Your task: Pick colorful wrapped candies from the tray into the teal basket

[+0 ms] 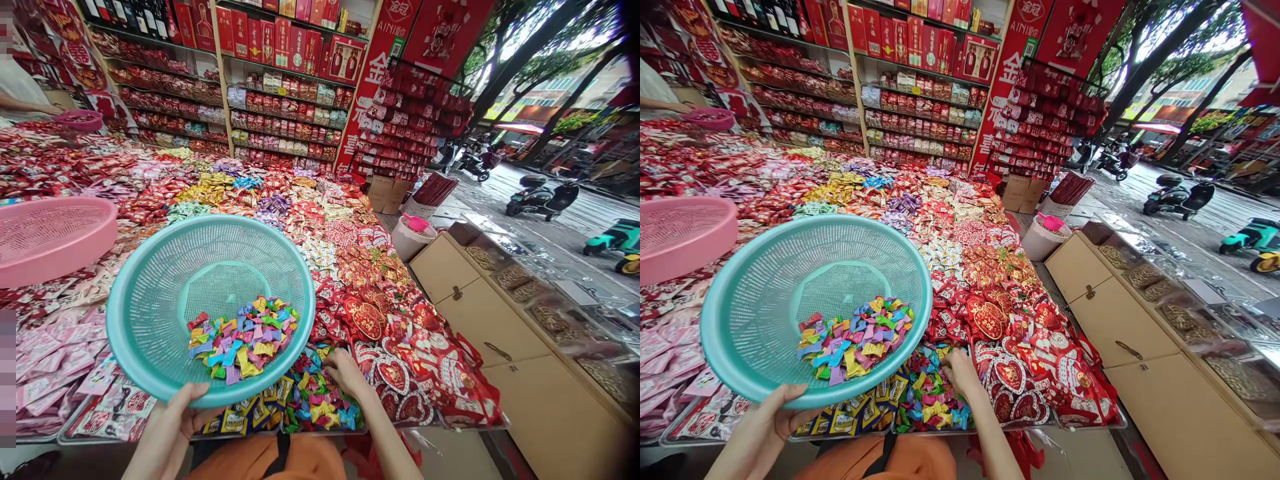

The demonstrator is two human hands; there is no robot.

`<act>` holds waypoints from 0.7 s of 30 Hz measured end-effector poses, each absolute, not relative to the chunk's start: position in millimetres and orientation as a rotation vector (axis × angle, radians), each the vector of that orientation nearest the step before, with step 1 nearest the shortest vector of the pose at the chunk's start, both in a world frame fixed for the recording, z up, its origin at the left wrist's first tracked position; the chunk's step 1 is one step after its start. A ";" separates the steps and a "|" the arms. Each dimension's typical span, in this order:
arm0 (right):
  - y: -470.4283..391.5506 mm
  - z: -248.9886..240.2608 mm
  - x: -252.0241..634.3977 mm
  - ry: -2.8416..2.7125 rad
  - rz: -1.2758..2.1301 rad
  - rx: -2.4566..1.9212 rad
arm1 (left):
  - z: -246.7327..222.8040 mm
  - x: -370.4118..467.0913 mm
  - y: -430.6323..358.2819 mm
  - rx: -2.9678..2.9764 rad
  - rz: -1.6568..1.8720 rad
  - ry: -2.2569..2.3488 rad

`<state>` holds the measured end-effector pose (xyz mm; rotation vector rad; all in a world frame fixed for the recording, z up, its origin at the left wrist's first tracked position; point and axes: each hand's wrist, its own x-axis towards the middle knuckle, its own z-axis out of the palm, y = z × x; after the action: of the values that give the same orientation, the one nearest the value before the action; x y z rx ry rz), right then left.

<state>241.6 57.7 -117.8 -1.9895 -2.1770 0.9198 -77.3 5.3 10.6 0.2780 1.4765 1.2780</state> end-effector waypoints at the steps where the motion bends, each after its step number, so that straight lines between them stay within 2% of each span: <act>1: 58.2 -118.3 240.9 -2.180 0.926 -1.991 | 10.8 -77.2 4.8 0.278 1.282 1.479; 13: 58.7 -117.7 245.2 -2.121 0.951 -1.966 | 12.0 -76.5 7.5 0.277 1.278 1.471; 21: 59.3 -87.4 259.8 -2.001 1.058 -1.895 | 9.9 -76.2 8.3 0.292 1.271 1.460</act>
<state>259.8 59.3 -87.4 -1.8948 -2.0011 1.0575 -76.2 8.3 9.9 0.2919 1.4600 1.2710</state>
